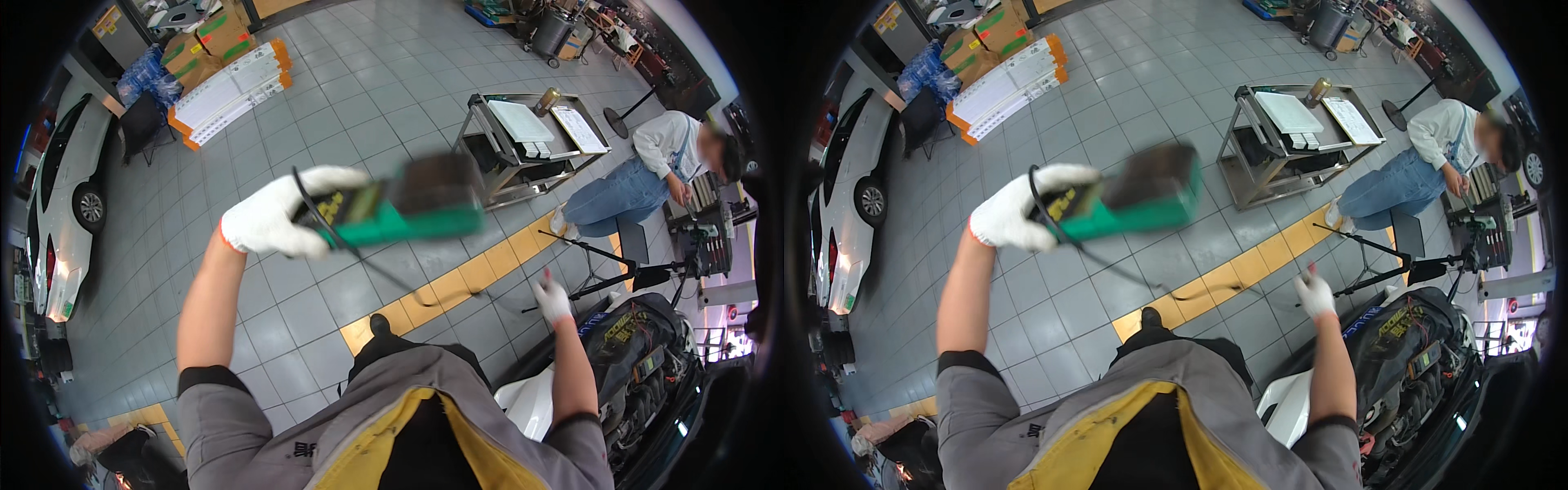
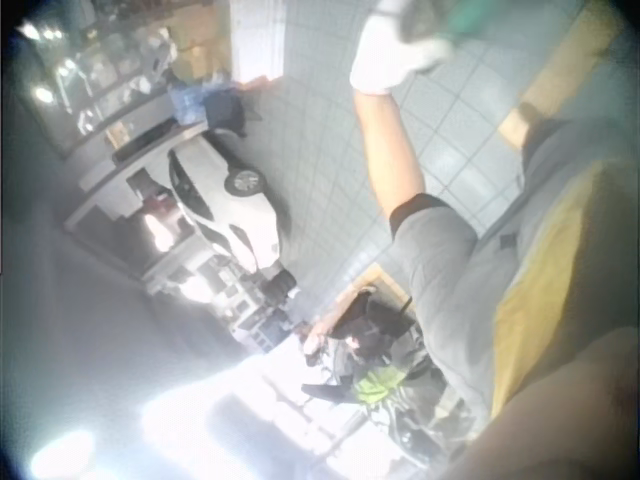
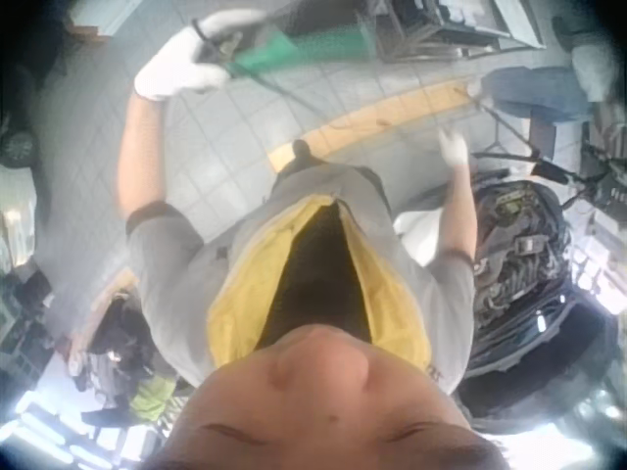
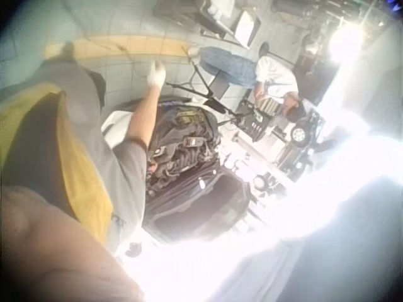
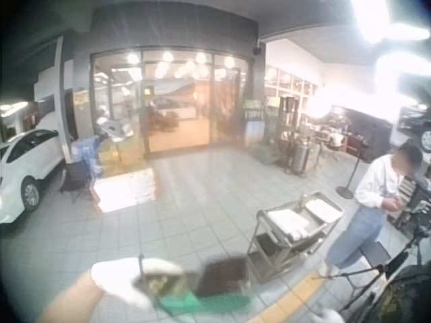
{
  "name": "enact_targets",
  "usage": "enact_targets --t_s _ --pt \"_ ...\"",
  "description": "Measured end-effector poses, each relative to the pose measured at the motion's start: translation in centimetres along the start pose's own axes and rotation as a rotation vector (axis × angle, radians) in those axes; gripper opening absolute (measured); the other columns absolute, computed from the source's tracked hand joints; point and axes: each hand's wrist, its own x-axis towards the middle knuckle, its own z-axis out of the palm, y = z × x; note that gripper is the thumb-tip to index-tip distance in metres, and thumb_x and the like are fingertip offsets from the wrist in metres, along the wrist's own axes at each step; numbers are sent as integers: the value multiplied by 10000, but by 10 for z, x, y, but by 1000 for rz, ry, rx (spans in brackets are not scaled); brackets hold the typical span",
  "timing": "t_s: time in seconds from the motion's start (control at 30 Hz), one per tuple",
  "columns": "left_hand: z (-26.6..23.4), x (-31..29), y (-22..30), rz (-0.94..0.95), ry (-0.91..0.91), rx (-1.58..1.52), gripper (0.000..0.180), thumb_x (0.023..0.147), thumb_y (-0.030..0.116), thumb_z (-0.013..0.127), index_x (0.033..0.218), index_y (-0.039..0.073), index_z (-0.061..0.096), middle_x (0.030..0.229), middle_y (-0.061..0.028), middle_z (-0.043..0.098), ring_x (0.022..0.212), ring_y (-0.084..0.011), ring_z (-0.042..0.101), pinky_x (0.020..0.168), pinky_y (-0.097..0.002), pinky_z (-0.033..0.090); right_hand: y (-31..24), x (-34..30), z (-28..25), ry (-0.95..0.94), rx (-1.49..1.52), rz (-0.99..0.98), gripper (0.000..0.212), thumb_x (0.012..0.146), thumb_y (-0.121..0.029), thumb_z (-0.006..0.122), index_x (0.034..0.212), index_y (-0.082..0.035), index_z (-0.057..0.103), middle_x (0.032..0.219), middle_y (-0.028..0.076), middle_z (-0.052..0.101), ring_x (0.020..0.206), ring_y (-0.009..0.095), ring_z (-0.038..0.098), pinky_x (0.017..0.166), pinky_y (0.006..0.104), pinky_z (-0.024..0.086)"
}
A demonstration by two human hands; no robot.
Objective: The person removes a cabin air filter from a white car, places it on a cart, then retrieves a battery tester and connects its leads to the car battery. The person opens the oil filler cap, checks the dipstick, and continues using the tester on the battery.
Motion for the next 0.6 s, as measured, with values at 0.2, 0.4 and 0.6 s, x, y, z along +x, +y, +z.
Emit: enact_targets --t_s 0.2,0.4,0.6 --pt "19 84 -41 -223 -440 578 730 717 281 796 1385 41 621 1234 -172 680 1112 -383 682 942 -441 563 -371 166 -26 -38 782 -504 545 1026 -532 653 1178 -10 698 899 10 654 802 91 589 728 290 493" --pt "-55 160 -222 -830 -204 557 689 755 320 772 1387 81 638 1117 -205 754 1064 -373 720 905 -447 574 -546 227 -109 -465 1373 -769 459 1118 -428 552 1187 12 659 1016 89 667 761 148 656 675 299 561" --pt "-249 190 -311 -990 717 377 705 784 383 769 1372 17 633 1043 -195 777 1004 -330 750 916 -398 572 -551 352 -160 -1007 1516 -737 561 1088 -536 536 1076 15 639 889 126 665 573 142 597 443 263 431"
